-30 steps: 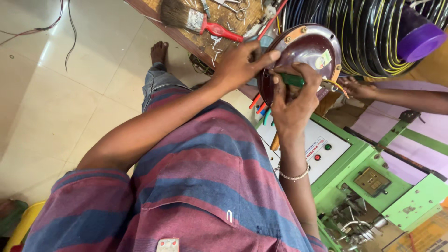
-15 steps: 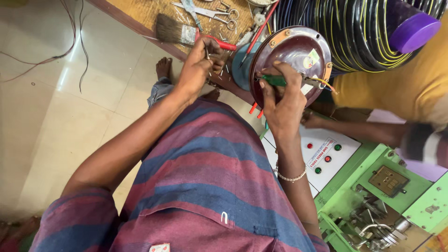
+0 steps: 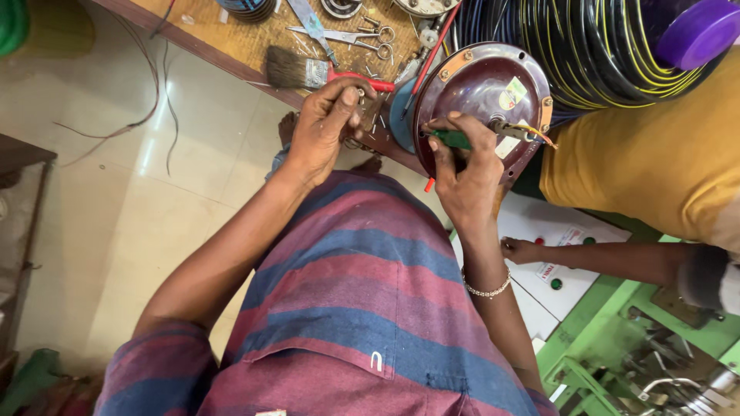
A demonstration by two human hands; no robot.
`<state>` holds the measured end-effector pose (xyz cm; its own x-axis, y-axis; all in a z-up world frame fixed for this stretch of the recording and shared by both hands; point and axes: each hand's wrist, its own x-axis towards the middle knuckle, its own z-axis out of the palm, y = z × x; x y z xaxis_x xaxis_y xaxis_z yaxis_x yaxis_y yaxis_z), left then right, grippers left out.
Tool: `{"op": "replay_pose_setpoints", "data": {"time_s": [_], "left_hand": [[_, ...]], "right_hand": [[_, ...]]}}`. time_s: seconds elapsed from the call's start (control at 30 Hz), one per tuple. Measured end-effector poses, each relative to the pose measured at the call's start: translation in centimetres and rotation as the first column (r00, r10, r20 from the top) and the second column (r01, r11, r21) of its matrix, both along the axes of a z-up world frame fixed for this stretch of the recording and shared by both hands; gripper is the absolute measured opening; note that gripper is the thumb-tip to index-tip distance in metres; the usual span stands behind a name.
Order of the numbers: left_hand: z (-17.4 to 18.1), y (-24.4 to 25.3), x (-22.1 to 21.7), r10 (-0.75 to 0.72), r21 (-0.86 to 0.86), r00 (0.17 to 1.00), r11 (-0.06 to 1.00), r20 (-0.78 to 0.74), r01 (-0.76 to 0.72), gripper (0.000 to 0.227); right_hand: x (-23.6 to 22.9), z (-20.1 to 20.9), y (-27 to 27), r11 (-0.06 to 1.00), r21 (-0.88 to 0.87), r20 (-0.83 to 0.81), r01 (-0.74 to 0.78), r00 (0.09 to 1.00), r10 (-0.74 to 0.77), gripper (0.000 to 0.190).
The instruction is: The person uses a screwdriver to tighten screws on a circular electrical component, likely a motor end cap, held on a workbench. They switch between a green-handled and a yellow-handled screwdriver to adjust fasteners around the perimeter and center of the component.
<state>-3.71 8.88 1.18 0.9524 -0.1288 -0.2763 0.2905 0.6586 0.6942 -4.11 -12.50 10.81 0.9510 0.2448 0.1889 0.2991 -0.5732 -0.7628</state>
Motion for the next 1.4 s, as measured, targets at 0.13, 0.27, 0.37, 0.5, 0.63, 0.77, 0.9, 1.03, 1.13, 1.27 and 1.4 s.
{"op": "replay_pose_setpoints", "data": {"time_s": [0.13, 0.27, 0.37, 0.5, 0.63, 0.77, 0.9, 1.03, 1.13, 1.27, 1.4], "left_hand": [[0.5, -0.4, 0.4, 0.053, 0.16, 0.996, 0.985, 0.078, -0.065, 0.029], [1.7, -1.3, 0.6, -0.06, 0.314, 0.993, 0.949, 0.097, 0.027, 0.024], [3.0, -1.5, 0.9, -0.176, 0.393, 0.972, 0.914, 0.154, 0.103, 0.023], [4.8, -1.4, 1.6, -0.346, 0.652, 0.928, 0.737, 0.137, 0.178, 0.022], [6.1, -1.7, 2.3, -0.433, 0.748, 0.9, 0.614, 0.054, 0.251, 0.022], [7.0, -2.3, 2.5, -0.446, 0.882, 0.89, 0.453, 0.097, 0.131, 0.018], [7.7, -2.8, 2.4, -0.463, 0.892, 0.835, 0.446, 0.296, -0.069, 0.013], [8.0, -3.1, 2.0, -0.505, 0.922, 0.807, 0.368, 0.305, -0.118, 0.014], [8.0, -3.3, 1.9, -0.473, 0.911, 0.8, 0.352, 0.37, -0.214, 0.024], [7.1, -3.4, 1.9, -0.38, 0.79, 0.895, 0.611, 0.232, 0.055, 0.028], [5.4, -3.1, 1.7, -0.376, 0.772, 0.855, 0.634, 0.357, -0.044, 0.023]], "right_hand": [[-0.1, -0.3, -0.1, 1.0, 0.009, 0.032, -0.019, 0.999, 0.019, 0.047], [-0.3, 0.7, -0.5, 0.99, 0.131, -0.016, 0.058, 0.998, -0.056, 0.045], [-0.7, 1.9, -1.4, 0.902, 0.42, -0.003, 0.101, 0.994, -0.11, 0.045], [-2.2, 3.1, -3.1, 0.846, 0.489, -0.092, 0.213, 0.977, -0.193, 0.049], [-4.0, 2.7, -3.7, 0.815, 0.509, -0.175, 0.276, 0.96, -0.216, 0.048], [-5.5, 2.3, -3.9, 0.775, 0.508, -0.221, 0.375, 0.927, -0.303, 0.047], [-6.5, 2.4, -4.2, 0.7, 0.533, -0.281, 0.476, 0.879, -0.385, 0.05], [-7.0, 2.4, -4.7, 0.693, 0.519, -0.257, 0.501, 0.864, -0.432, 0.051], [-7.1, 2.4, -5.0, 0.661, 0.534, -0.254, 0.528, 0.845, -0.47, 0.051], [-6.9, 2.1, -5.3, 0.685, 0.501, -0.205, 0.529, 0.842, -0.5, 0.047], [-7.4, 1.8, -5.8, 0.63, 0.515, -0.254, 0.581, 0.805, -0.536, 0.049]]}}
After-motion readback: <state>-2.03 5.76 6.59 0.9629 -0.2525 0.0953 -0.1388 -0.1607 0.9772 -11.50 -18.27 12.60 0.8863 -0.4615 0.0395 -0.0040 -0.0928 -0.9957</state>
